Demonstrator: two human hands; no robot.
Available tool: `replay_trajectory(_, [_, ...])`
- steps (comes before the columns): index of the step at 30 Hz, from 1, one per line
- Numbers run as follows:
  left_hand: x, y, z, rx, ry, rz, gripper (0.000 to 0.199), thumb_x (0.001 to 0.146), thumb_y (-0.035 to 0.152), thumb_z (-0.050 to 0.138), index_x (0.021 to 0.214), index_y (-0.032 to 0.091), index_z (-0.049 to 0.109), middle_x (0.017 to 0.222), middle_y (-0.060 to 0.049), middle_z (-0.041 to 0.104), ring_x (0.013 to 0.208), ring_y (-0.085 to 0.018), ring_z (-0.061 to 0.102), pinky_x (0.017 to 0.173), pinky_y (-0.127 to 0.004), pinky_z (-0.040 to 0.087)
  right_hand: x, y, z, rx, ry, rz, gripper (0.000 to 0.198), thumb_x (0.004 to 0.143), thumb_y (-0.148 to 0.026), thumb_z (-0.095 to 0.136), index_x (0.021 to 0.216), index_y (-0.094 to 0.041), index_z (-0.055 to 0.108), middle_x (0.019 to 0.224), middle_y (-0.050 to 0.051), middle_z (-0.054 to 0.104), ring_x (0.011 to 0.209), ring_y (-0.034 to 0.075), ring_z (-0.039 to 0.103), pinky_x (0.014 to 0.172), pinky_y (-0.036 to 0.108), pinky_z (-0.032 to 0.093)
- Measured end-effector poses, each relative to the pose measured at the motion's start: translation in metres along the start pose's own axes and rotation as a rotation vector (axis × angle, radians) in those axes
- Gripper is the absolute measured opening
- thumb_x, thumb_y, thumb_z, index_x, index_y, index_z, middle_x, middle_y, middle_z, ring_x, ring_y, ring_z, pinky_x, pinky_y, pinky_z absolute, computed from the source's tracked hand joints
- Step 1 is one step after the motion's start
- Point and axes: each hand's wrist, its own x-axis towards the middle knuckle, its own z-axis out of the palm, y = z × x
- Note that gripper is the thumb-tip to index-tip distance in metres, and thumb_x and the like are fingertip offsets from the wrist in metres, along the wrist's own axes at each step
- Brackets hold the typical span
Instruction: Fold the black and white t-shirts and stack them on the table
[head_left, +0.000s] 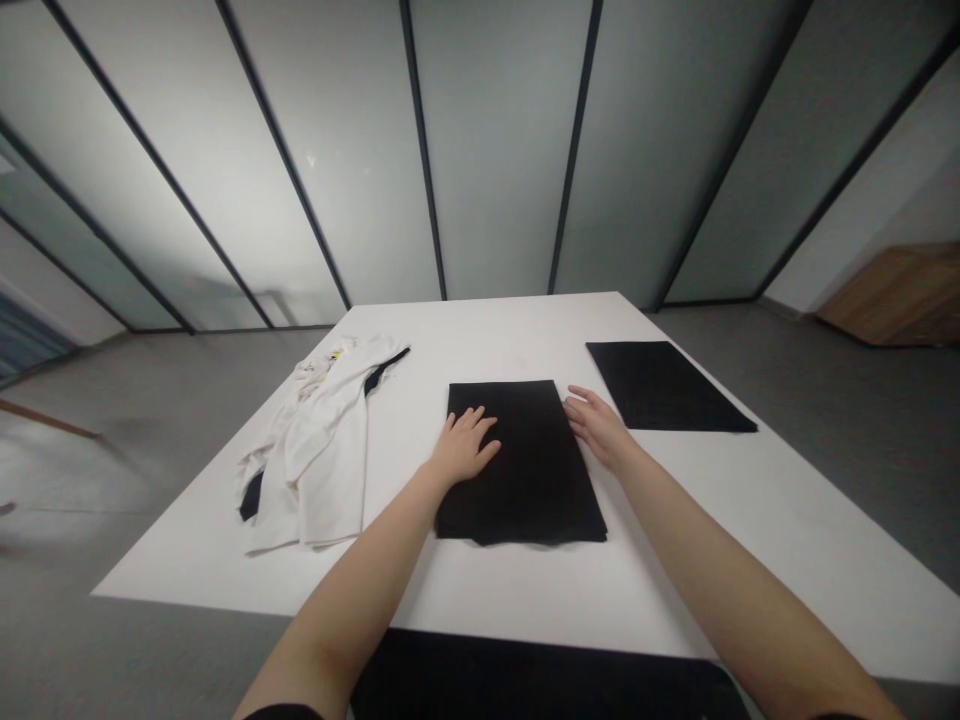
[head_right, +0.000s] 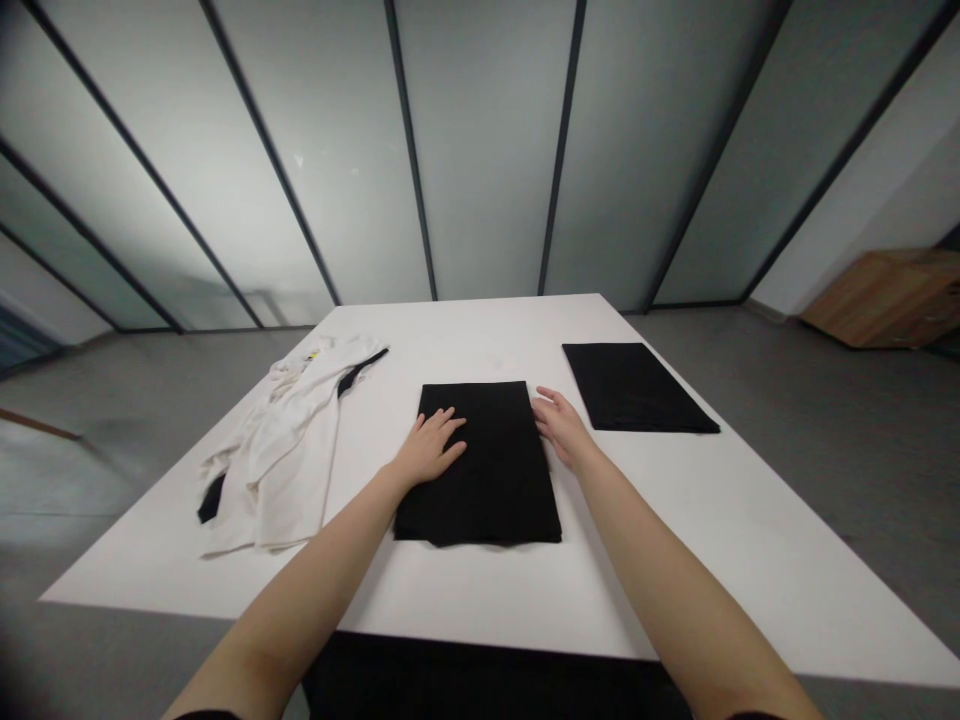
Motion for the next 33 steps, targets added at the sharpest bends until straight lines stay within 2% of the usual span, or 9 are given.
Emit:
replay_trajectory(3, [0.000,0.000,0.000,0.005,0.002,-0.003,0.055,0.106,0.052,0.052,0.157,0.029,0.057,0.173,-0.012,0.042,0.162,-0.036,0.034,0.132,-0.062,0.021,-0.003,-0.010,-0.002,0.058,-0.056,0.076,0.035,0.094,-0.032,0.070,0.127,-0.029,0.061,0.106,0.004,0.079,0.087,0.018,0.078,0.069,0.026,0.062])
replay_trajectory(5, [0.000,-0.001,0.002,0.002,0.008,-0.006,0.055,0.106,0.053,0.052,0.156,0.030,0.057,0.173,-0.011,0.043,0.163,-0.035,0.034,0.133,-0.061,0.021,-0.007,-0.015,-0.004,0.041,-0.188,0.130,0.028,0.095,-0.036,0.071,0.119,-0.026,0.064,0.096,0.004,0.078,0.075,0.017,0.074,0.058,0.023,0.058])
replay_trajectory(8, [0.000,-0.003,0.005,-0.022,0.038,-0.009,0.054,0.105,0.053,0.055,0.154,0.031,0.059,0.172,-0.010,0.044,0.162,-0.036,0.034,0.133,-0.062,0.020,-0.012,-0.021,-0.010,-0.116,-0.400,0.225,0.030,0.096,-0.050,0.074,0.103,-0.021,0.069,0.076,0.004,0.072,0.055,0.014,0.063,0.040,0.019,0.044])
replay_trajectory(12, [0.001,-0.004,0.008,-0.050,0.065,-0.019,0.051,0.106,0.050,0.054,0.152,0.031,0.061,0.171,-0.010,0.045,0.162,-0.036,0.034,0.133,-0.061,0.020,-0.015,-0.026,-0.017,-0.398,-0.444,0.339,0.042,0.089,-0.060,0.081,0.087,-0.019,0.071,0.055,0.002,0.063,0.040,0.015,0.054,0.033,0.023,0.038])
replay_trajectory(14, [0.002,-0.004,0.007,-0.046,0.061,-0.037,0.051,0.108,0.050,0.048,0.153,0.029,0.060,0.171,-0.010,0.045,0.163,-0.035,0.034,0.133,-0.059,0.020,-0.015,-0.026,-0.019,-0.439,-0.448,0.368,0.037,0.084,-0.053,0.088,0.085,-0.019,0.073,0.057,0.004,0.066,0.044,0.017,0.060,0.037,0.024,0.045])
replay_trajectory(17, [0.003,-0.006,0.006,-0.040,0.067,-0.111,0.054,0.110,0.052,0.043,0.155,0.027,0.058,0.173,-0.012,0.042,0.163,-0.035,0.032,0.133,-0.060,0.022,-0.014,-0.023,-0.016,-0.346,-0.403,0.351,0.024,0.080,-0.036,0.091,0.087,-0.019,0.075,0.075,0.009,0.078,0.061,0.021,0.072,0.050,0.027,0.058])
replay_trajectory(23, [0.004,-0.016,0.007,-0.080,0.089,-0.179,0.056,0.108,0.054,0.045,0.157,0.029,0.056,0.174,-0.012,0.040,0.163,-0.037,0.032,0.130,-0.062,0.027,-0.020,-0.021,-0.005,-0.020,-0.275,0.255,0.009,0.089,-0.024,0.078,0.097,-0.022,0.075,0.103,0.011,0.084,0.093,0.027,0.081,0.079,0.036,0.068])
replay_trajectory(28, [0.008,-0.021,0.014,-0.110,0.166,-0.119,0.052,0.108,0.050,0.048,0.150,0.023,0.062,0.167,-0.015,0.051,0.161,-0.033,0.037,0.133,-0.054,0.026,-0.031,-0.025,-0.010,-0.015,-0.390,0.445,0.026,0.091,-0.030,0.080,0.114,-0.022,0.072,0.115,0.014,0.082,0.099,0.030,0.081,0.081,0.040,0.069])
replay_trajectory(33, [0.017,-0.030,0.015,-0.192,0.339,-0.126,0.037,0.106,0.038,0.054,0.135,0.019,0.068,0.146,-0.017,0.068,0.152,-0.032,0.050,0.127,-0.053,0.037,-0.041,-0.019,0.002,0.053,-0.407,0.353,0.050,0.086,-0.030,0.083,0.132,-0.025,0.065,0.128,0.013,0.080,0.111,0.031,0.079,0.101,0.047,0.064])
